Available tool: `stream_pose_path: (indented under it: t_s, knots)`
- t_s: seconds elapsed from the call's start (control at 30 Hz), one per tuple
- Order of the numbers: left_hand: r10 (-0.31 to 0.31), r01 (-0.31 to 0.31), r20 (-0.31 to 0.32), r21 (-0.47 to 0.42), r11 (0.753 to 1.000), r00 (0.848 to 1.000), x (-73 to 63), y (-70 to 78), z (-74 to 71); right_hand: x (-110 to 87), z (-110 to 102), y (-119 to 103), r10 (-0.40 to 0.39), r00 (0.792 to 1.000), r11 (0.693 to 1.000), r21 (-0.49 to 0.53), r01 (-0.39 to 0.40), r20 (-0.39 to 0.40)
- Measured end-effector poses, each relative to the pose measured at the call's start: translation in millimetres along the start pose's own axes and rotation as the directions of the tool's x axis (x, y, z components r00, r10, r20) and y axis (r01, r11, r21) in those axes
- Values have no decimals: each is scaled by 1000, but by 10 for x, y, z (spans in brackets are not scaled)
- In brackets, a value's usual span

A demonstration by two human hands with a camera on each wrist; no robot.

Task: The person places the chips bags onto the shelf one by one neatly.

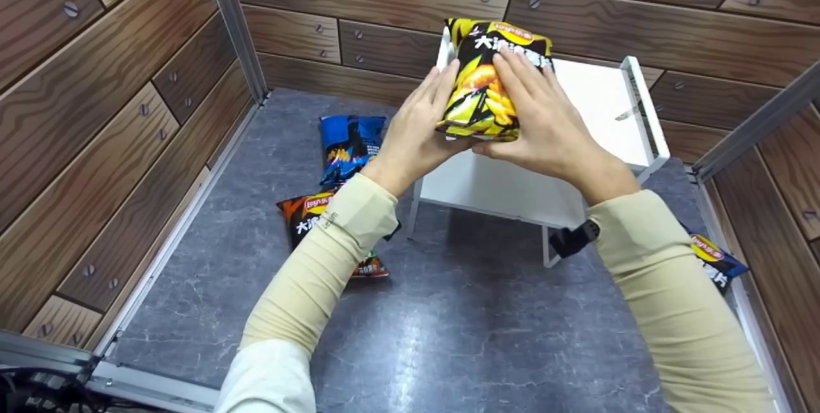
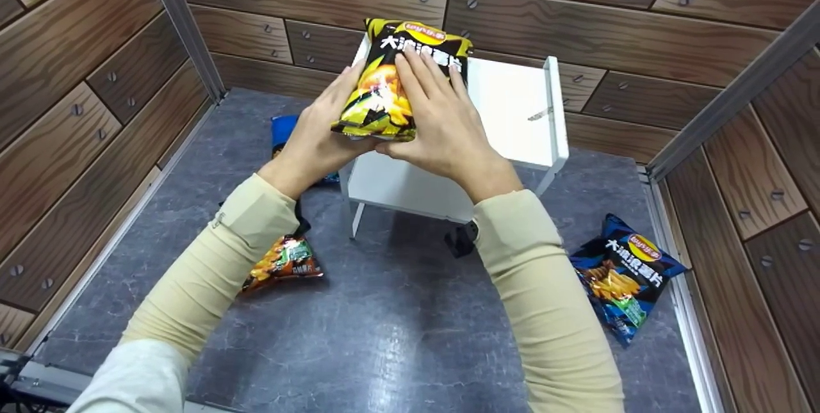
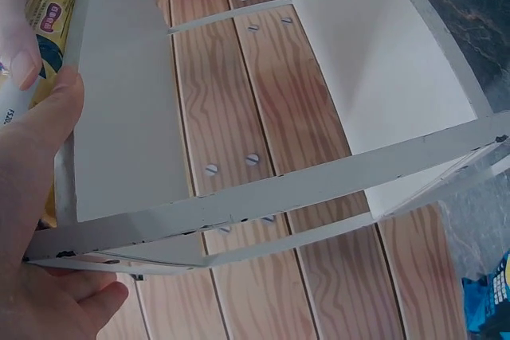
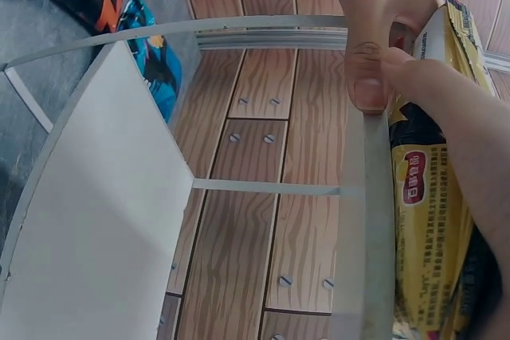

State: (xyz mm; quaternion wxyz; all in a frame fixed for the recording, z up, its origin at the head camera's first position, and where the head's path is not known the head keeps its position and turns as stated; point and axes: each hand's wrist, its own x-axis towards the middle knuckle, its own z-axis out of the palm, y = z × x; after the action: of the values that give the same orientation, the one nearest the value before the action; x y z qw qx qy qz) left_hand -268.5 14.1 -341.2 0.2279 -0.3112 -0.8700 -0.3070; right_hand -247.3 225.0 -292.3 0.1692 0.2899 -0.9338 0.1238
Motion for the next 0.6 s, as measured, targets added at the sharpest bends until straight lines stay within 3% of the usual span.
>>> stream_pose_path:
  t_s: [0.37,0.6]
  knots:
    - [10,-11,13,45,999,1000,17,7,-43,20,-50,61,-36,999,997,-61,37,17]
    - [12,-14,62,33,999,998,38,9,-88,70,-129,44,-1,991,986,-165,24,137]
